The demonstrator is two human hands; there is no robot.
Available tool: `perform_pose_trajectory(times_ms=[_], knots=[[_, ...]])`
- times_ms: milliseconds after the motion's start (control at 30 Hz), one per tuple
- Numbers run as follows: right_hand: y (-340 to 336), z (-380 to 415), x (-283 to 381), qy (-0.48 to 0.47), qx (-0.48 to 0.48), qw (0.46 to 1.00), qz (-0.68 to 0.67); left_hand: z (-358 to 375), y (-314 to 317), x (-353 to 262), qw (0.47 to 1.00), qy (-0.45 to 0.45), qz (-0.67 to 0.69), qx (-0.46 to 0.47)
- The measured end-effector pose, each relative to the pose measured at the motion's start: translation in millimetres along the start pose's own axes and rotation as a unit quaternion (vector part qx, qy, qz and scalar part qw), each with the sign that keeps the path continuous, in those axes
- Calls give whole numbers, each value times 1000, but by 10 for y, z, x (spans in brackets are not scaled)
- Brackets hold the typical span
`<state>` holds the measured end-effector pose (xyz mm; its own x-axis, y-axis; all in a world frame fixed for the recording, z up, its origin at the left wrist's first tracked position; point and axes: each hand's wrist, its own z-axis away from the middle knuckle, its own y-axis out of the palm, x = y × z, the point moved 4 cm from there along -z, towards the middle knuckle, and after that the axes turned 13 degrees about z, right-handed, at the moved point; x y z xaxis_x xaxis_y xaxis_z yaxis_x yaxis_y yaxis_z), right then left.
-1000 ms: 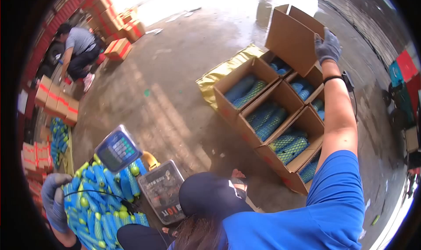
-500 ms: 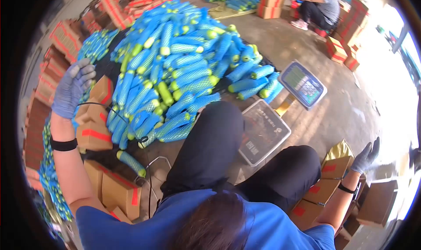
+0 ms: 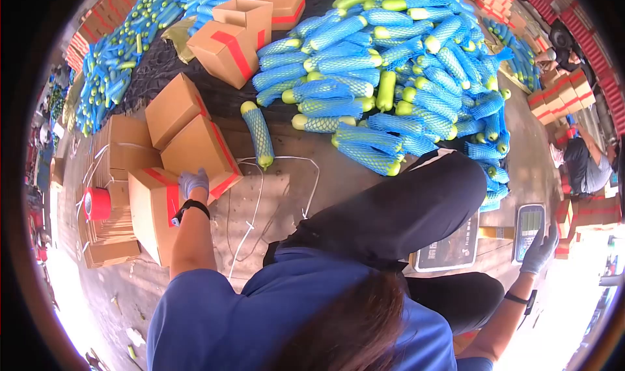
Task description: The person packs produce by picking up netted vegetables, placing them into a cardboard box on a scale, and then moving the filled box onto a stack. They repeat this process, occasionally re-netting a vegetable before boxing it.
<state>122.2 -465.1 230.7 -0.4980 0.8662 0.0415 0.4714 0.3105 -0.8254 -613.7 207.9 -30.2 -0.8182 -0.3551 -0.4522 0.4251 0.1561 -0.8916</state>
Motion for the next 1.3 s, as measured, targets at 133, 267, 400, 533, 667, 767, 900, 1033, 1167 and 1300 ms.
perform_pose_trajectory(times_ms=[133, 267, 400, 533, 667, 767, 900, 1033, 1167, 1300], knots=[[210, 66, -69, 62, 25, 995, -80, 170, 37, -165, 987, 101, -101, 77], [291, -31, -105, 88, 50, 991, -93, 41, 35, -301, 971, 151, -149, 107], [341, -126, -11, 151, 74, 982, -91, -66, -1428, -845, 951, 162, -160, -211], [453, -187, 120, 129, 56, 982, -122, -774, -1610, 217, 955, -249, 13, -161], [873, -52, 160, 142, 75, 968, -194, -515, -1198, 130, 993, -95, 68, 9], [1070, 93, 270, 185, 120, 952, -212, 625, -1226, -546, 957, 167, 229, 59], [1372, 134, 26, 182, 139, 943, -241, 1077, -2683, -1147, 888, 373, -15, -269], [1510, 55, -118, 182, 142, 952, -200, -1620, -2621, 1433, 997, -60, -45, 11], [1851, 130, -321, 251, 251, 875, -329, -263, -1815, 1022, 907, -173, 276, 267], [1563, 219, 60, 98, 223, 951, -189, 389, -1069, 489, 786, 34, 482, 387]])
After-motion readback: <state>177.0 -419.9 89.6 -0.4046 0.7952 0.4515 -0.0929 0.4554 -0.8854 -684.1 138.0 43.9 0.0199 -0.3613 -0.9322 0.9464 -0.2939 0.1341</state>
